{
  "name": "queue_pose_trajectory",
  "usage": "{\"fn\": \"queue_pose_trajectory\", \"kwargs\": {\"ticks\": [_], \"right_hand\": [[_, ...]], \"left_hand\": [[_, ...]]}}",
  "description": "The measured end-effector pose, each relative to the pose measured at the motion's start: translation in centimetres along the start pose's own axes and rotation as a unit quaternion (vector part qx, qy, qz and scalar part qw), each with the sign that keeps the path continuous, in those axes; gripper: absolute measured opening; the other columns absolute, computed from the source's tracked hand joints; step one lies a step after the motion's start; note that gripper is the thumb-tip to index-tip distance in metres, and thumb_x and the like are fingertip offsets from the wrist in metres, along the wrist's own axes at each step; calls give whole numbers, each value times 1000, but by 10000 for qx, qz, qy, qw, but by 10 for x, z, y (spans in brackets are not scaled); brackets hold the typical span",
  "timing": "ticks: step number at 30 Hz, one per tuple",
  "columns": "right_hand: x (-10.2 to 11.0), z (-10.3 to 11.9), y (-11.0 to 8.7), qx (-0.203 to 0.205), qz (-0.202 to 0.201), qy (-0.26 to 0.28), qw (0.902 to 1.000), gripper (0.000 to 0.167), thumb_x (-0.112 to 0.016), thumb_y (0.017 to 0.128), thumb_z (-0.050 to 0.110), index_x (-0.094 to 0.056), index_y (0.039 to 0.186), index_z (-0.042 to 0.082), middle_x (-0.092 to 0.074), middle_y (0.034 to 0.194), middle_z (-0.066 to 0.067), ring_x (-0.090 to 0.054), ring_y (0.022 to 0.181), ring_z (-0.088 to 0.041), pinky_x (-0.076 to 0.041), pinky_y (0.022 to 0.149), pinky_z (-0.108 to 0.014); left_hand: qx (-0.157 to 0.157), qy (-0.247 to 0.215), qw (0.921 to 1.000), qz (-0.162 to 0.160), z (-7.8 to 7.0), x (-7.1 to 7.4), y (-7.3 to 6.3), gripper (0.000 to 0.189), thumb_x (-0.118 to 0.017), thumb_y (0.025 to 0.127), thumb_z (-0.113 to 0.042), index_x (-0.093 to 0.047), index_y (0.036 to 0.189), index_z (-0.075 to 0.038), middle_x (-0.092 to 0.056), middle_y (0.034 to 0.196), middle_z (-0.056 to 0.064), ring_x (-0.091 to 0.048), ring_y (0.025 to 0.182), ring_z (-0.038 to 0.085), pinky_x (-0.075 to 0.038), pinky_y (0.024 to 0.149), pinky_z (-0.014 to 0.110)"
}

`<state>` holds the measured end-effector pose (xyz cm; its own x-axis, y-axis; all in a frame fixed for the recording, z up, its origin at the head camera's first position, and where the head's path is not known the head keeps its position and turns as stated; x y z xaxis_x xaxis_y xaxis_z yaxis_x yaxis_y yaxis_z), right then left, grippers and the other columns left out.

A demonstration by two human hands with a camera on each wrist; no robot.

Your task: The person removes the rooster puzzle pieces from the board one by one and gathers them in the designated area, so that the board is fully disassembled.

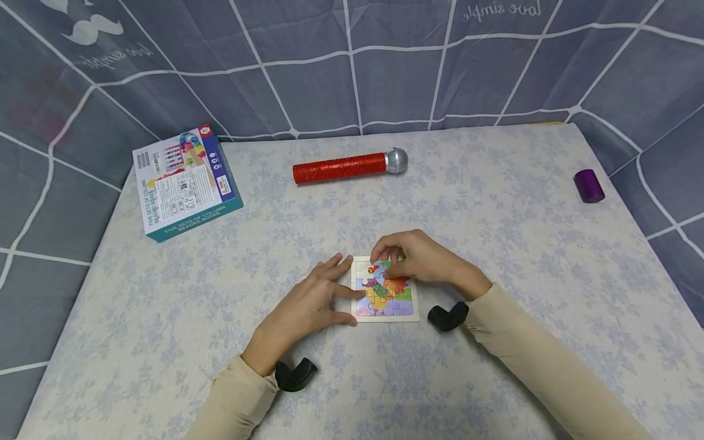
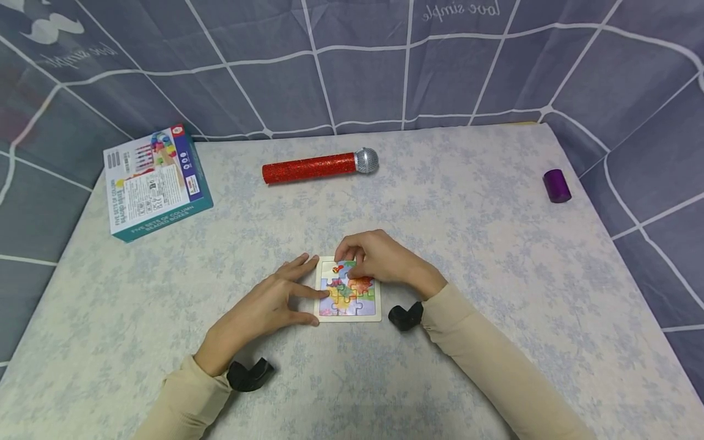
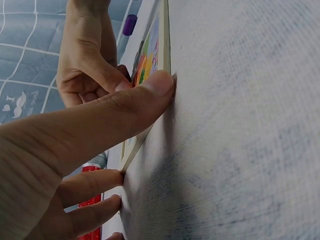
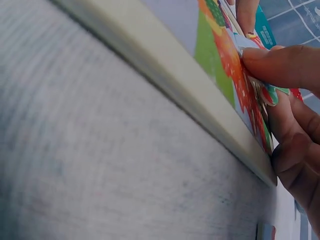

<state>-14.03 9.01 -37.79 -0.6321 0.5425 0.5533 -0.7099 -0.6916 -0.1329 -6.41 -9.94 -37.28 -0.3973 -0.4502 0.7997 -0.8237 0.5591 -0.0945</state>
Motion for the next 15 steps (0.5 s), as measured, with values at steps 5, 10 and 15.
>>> {"fn": "queue_pose_trajectory", "kwargs": {"ticks": [5, 10, 15], "right_hand": [[3, -2, -3, 26, -76, 21, 10000, 21, -75, 86, 6, -74, 105, 16, -68, 87, 5, -59, 80, -13, -49, 70, -30], [4, -2, -3, -21, -126, 56, 9999, 20, -74, 87, 6, -75, 105, 16, -69, 89, 5, -61, 82, -13, -50, 72, -32], [5, -2, -2, -118, -107, 248, 9996, 21, -73, 87, 5, -75, 107, 13, -71, 92, 3, -63, 84, -14, -52, 74, -33]], "left_hand": [[-12, 39, 10000, 17, 0, 0, 0, 47, -89, 71, -26, -75, 114, -13, -38, 152, 19, -25, 146, 36, -30, 112, 54], [-36, 66, 10000, 22, 1, 0, 1, 48, -88, 71, -27, -75, 115, -13, -37, 152, 20, -25, 146, 36, -27, 113, 53], [-48, 45, 10000, 33, 1, 0, 1, 48, -88, 71, -27, -75, 115, -13, -37, 152, 20, -24, 146, 36, -24, 115, 54]]}}
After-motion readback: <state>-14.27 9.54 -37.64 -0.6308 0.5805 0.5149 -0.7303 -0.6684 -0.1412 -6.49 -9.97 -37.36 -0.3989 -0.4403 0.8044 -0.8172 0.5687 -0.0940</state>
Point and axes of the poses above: each hand's wrist, its own y-axis towards the middle knuckle, its own x-axis out of the back of the hand, z = x × y, the point moved 4 cm from there along y, towards the middle knuckle
